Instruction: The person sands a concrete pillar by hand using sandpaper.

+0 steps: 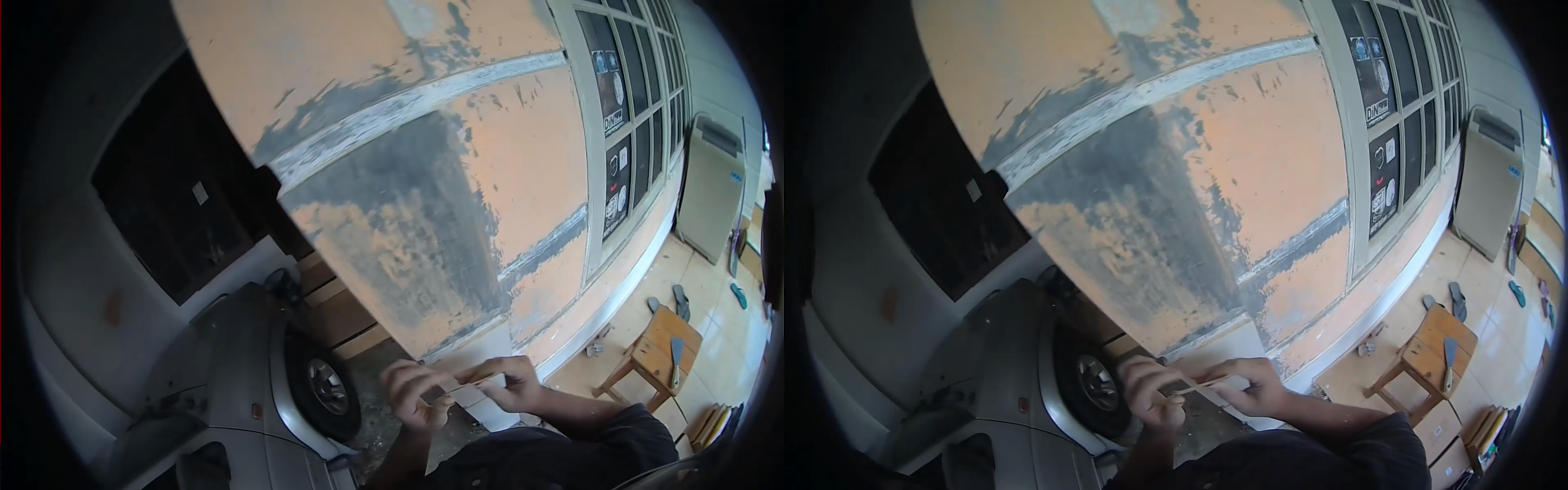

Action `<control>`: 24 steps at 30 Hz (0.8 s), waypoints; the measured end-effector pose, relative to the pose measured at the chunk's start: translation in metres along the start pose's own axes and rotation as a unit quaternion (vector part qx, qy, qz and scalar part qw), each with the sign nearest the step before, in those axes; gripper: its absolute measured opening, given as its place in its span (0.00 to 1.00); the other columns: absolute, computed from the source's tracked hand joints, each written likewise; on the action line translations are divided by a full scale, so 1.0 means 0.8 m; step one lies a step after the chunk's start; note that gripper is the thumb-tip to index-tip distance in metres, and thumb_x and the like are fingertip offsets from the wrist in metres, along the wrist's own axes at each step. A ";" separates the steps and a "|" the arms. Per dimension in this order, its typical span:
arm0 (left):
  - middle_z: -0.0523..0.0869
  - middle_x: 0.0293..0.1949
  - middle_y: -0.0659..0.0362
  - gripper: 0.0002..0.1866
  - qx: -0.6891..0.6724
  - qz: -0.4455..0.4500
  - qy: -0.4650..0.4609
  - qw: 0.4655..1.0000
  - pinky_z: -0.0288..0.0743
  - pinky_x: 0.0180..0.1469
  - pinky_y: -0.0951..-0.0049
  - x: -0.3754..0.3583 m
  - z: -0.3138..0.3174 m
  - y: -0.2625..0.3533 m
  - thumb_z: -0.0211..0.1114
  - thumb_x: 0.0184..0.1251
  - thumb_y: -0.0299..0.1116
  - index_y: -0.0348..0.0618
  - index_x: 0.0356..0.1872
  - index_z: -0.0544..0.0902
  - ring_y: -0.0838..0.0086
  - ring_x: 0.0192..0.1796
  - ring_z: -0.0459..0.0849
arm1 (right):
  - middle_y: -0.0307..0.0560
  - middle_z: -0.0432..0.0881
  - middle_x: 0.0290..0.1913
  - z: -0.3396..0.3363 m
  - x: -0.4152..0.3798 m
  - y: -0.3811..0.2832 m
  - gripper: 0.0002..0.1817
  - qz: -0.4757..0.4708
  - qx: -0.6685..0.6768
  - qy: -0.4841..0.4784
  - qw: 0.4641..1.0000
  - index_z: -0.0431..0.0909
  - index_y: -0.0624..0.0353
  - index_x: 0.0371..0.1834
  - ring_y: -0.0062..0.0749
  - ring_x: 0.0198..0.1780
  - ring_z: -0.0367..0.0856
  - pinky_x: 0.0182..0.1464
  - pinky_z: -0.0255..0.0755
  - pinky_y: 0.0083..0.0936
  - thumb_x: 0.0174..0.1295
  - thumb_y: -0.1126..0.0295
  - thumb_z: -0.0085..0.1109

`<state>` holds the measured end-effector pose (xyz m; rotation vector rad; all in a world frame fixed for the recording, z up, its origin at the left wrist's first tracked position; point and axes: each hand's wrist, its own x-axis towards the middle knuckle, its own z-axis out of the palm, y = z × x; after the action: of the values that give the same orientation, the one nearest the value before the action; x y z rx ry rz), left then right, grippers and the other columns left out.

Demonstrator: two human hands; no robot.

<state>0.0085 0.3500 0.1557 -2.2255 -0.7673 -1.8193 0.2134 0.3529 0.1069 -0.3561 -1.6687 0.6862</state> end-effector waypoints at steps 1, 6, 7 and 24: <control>0.86 0.47 0.54 0.26 0.028 0.050 0.087 0.995 0.73 0.60 0.52 0.008 0.016 -0.008 0.60 0.75 0.58 0.43 0.41 0.88 0.55 0.57 0.80 | 0.56 0.92 0.50 -0.018 -0.015 0.002 0.09 0.012 0.035 0.037 0.999 0.82 0.66 0.49 0.36 0.46 0.93 0.50 0.84 0.30 0.72 0.73 0.66; 0.64 0.76 0.33 0.45 0.278 0.075 0.071 0.955 0.56 0.75 0.36 0.148 0.022 0.011 0.55 0.76 0.62 0.29 0.77 0.64 0.35 0.78 0.59 | 0.49 0.89 0.40 -0.099 -0.076 0.043 0.08 0.175 0.157 0.274 0.933 0.76 0.61 0.39 0.27 0.38 0.88 0.42 0.83 0.27 0.79 0.71 0.58; 0.58 0.79 0.31 0.50 0.311 0.074 0.075 0.944 0.50 0.76 0.30 0.173 0.031 0.010 0.55 0.76 0.65 0.28 0.81 0.59 0.30 0.81 0.52 | 0.45 0.86 0.36 -0.120 -0.081 0.050 0.09 0.194 0.141 0.303 0.922 0.76 0.59 0.40 0.26 0.34 0.86 0.39 0.81 0.25 0.80 0.68 0.57; 0.52 0.82 0.30 0.51 0.557 0.097 -0.076 0.821 0.41 0.77 0.24 0.198 0.105 0.015 0.52 0.75 0.69 0.32 0.82 0.60 0.26 0.83 0.46 | 0.33 0.80 0.33 -0.266 -0.139 0.070 0.10 0.239 0.172 0.476 0.829 0.79 0.51 0.43 0.16 0.29 0.77 0.35 0.73 0.18 0.83 0.61 0.54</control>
<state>0.1067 0.4206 0.2882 -1.5248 -1.1608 -0.7009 0.4358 0.3832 0.0042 -0.7223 -0.4747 0.9466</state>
